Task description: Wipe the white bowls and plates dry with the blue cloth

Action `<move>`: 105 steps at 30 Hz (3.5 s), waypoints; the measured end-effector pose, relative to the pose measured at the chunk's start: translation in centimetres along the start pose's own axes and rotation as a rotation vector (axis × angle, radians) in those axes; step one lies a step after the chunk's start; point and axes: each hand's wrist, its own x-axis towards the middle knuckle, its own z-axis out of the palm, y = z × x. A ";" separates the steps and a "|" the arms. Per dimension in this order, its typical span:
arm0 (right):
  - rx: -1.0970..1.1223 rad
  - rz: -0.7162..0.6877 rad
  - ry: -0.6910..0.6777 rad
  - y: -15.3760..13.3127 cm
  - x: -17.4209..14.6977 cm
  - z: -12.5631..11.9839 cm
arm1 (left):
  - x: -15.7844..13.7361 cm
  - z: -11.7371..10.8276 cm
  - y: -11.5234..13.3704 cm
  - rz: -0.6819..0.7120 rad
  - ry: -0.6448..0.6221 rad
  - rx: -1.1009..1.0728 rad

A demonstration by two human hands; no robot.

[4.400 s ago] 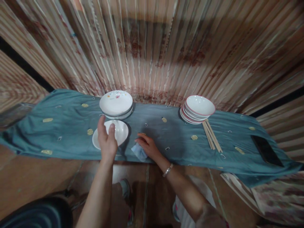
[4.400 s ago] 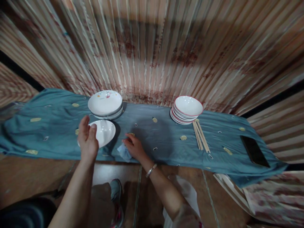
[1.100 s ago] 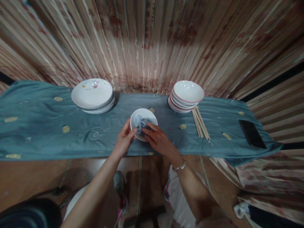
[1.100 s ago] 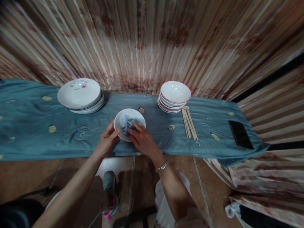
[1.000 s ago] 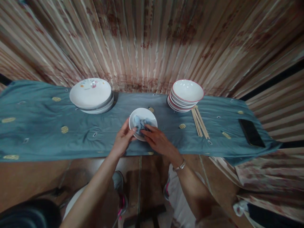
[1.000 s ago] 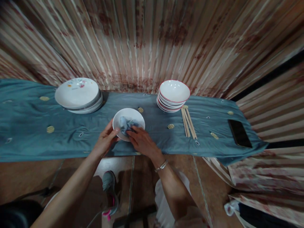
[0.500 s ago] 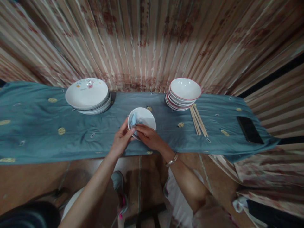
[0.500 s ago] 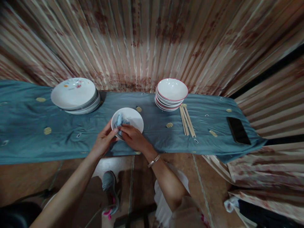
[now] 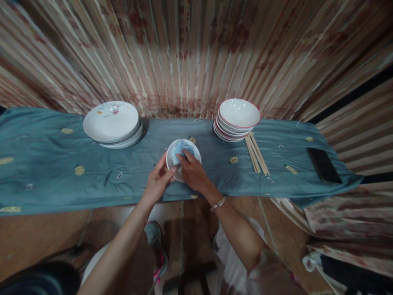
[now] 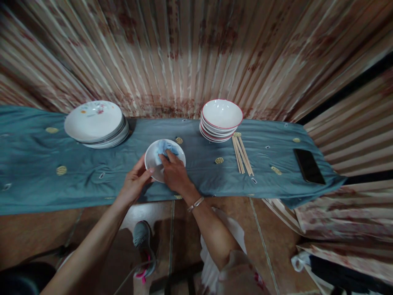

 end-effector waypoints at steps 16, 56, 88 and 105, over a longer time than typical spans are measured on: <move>-0.189 0.080 -0.103 0.5 -0.7 -2.3 | -0.1 0.1 0.2 -0.008 0.009 -0.018; 0.657 -0.186 0.207 -0.5 1.1 -1.4 | -0.1 -0.2 0.2 -0.004 -0.072 0.017; 0.232 0.079 0.242 6.4 0.9 -0.7 | -0.2 -0.3 -0.3 0.050 -0.168 0.017; 0.260 0.168 0.294 6.1 0.1 -1.1 | -0.8 -0.6 0.5 0.018 -0.111 -0.021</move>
